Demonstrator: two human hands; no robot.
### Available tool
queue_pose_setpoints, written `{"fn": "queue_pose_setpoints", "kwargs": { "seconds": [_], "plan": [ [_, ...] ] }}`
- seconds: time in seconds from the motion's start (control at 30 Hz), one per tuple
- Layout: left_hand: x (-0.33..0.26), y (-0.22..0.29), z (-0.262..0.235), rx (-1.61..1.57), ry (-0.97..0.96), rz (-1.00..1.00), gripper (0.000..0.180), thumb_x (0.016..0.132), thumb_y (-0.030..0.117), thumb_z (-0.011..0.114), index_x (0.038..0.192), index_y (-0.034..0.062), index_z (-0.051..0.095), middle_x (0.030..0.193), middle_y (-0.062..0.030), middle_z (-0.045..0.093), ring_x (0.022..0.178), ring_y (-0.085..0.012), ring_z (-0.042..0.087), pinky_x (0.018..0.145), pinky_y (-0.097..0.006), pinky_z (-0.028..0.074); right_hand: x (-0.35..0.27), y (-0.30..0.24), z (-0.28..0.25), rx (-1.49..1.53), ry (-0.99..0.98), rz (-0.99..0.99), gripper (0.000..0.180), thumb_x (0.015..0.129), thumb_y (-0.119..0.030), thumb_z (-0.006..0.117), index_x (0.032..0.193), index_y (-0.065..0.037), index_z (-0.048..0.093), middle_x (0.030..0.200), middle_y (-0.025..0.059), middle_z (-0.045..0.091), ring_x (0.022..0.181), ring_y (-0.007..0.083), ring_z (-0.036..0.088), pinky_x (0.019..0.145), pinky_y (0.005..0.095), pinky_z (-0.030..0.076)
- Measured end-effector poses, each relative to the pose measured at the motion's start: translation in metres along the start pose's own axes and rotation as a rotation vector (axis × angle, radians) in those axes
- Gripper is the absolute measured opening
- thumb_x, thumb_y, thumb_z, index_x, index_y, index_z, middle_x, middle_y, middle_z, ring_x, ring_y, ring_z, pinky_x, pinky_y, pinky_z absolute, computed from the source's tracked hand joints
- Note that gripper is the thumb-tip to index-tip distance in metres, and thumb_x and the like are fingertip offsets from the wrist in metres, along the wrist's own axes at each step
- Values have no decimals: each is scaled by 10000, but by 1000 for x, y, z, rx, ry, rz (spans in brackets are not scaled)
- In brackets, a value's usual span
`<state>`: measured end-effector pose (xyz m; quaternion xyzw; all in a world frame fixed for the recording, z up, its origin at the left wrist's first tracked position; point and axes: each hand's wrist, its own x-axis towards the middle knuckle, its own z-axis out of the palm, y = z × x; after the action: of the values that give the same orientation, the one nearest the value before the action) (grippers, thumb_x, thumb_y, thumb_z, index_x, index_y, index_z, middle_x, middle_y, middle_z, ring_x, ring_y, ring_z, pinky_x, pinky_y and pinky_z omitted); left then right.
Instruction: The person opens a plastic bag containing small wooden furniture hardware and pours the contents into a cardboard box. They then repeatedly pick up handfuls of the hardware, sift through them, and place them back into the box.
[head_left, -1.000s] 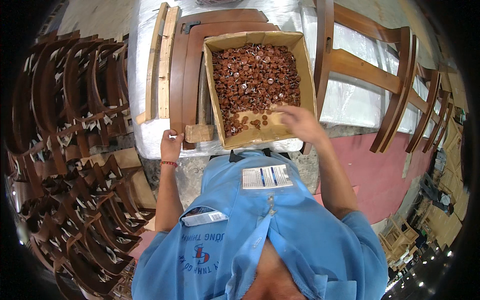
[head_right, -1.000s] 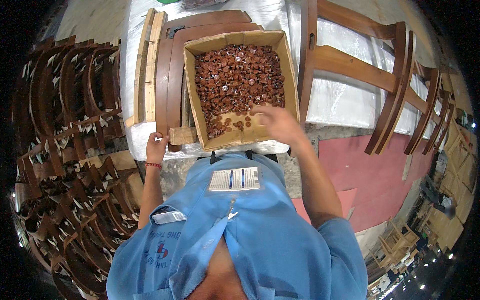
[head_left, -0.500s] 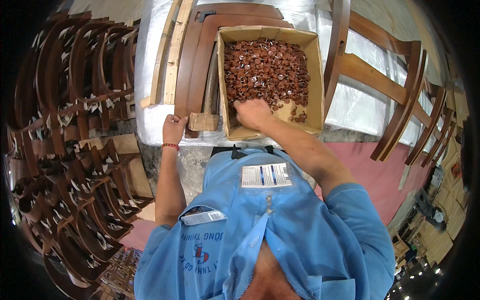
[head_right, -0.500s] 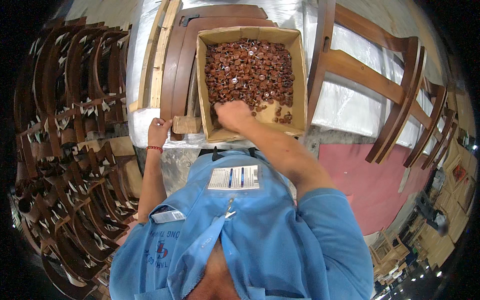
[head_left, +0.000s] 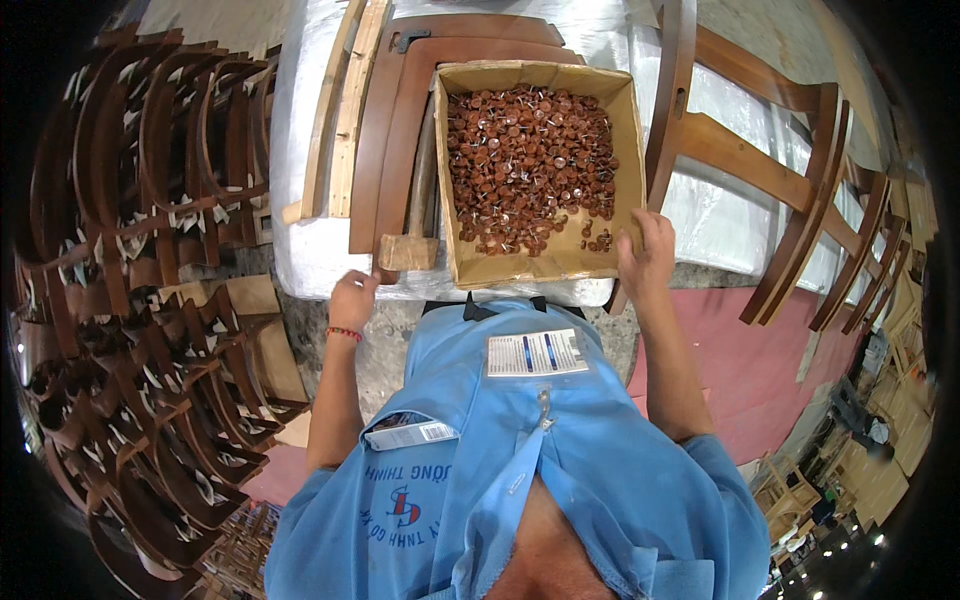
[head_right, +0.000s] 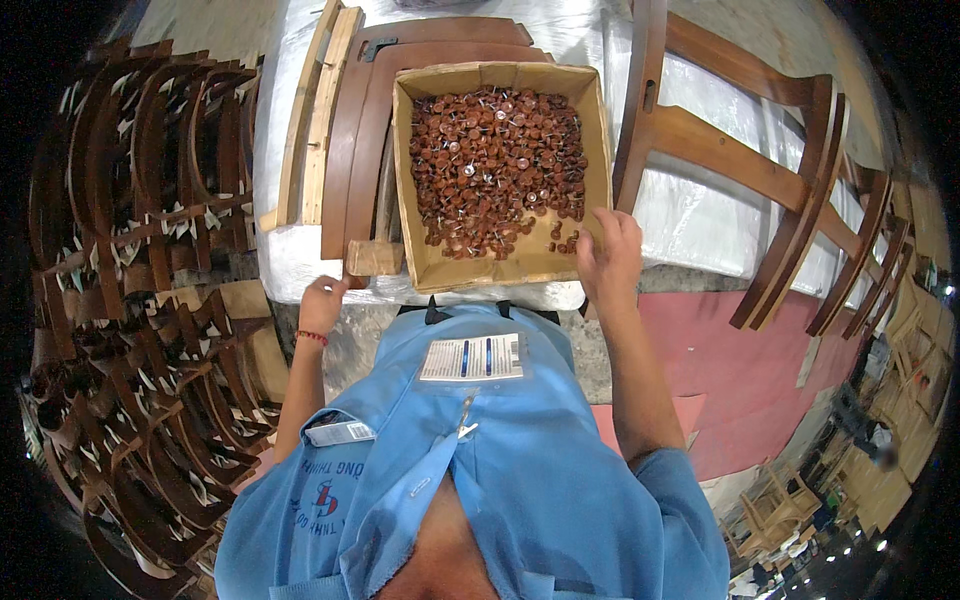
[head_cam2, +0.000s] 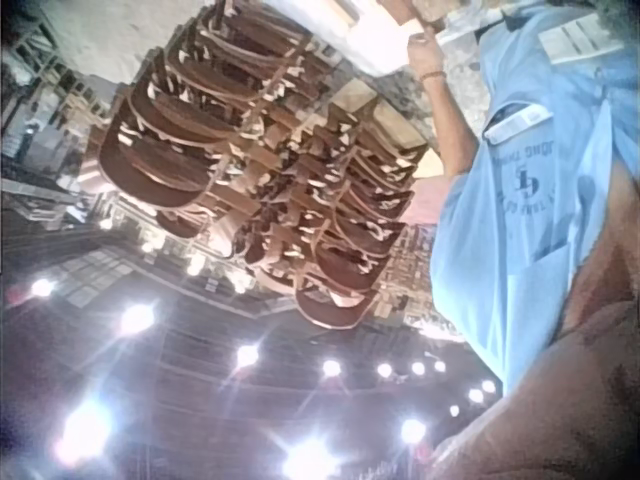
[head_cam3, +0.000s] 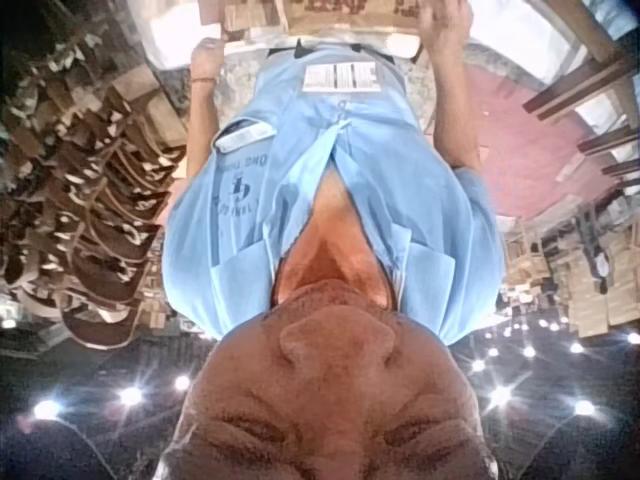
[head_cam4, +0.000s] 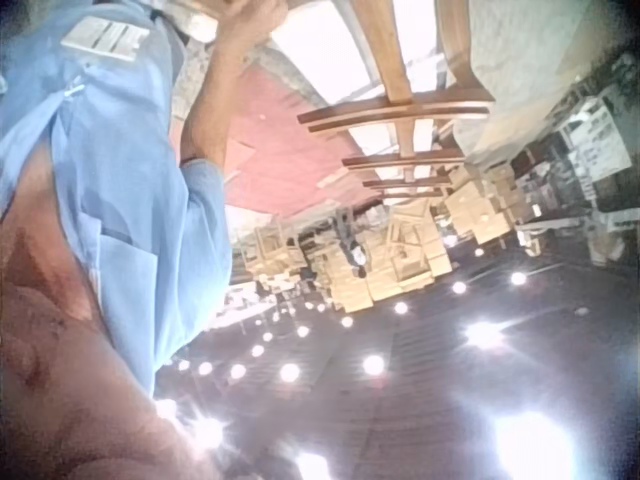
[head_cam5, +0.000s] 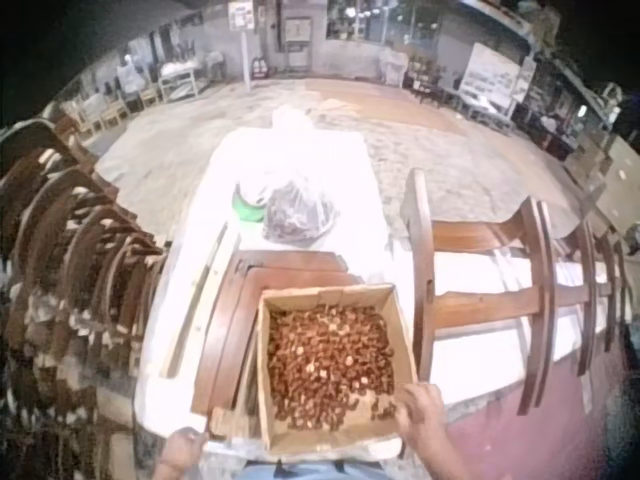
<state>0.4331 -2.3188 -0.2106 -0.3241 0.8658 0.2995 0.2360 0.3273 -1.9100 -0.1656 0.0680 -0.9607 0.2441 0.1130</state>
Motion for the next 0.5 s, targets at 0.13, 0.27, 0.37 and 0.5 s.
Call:
{"fn": "queue_pose_setpoints", "kwargs": {
  "seconds": [0.13,0.27,0.37,0.5],
  "plan": [
    [-25,41,4,-159,-225,201,513,835,450,620,859,-61,654,784,-260,638,753,-341,641,691,-384,488,-9,6,-11,7,-214,330,376,782,-128,602,1137,-20,541,906,262,635,878,430,606,771,472,481],
    [-13,102,30,75,-136,359,561,836,470,592,889,-87,639,850,-299,632,845,-420,624,748,-447,490,-4,26,-6,13,-426,419,430,780,-136,580,1188,-7,533,957,294,627,929,429,608,819,465,478],
    [1,129,35,175,-151,391,524,828,422,586,870,-98,634,860,-316,624,860,-440,618,757,-476,490,10,33,-9,-84,-528,389,403,786,-153,544,1154,11,554,948,286,632,885,440,615,809,469,485],
    [22,155,-11,268,-266,451,375,814,309,565,827,-56,651,870,-309,623,831,-430,625,763,-475,498,67,18,-47,-105,-609,295,333,753,-153,542,988,75,605,799,254,650,766,381,652,722,432,509]
  ]
}}
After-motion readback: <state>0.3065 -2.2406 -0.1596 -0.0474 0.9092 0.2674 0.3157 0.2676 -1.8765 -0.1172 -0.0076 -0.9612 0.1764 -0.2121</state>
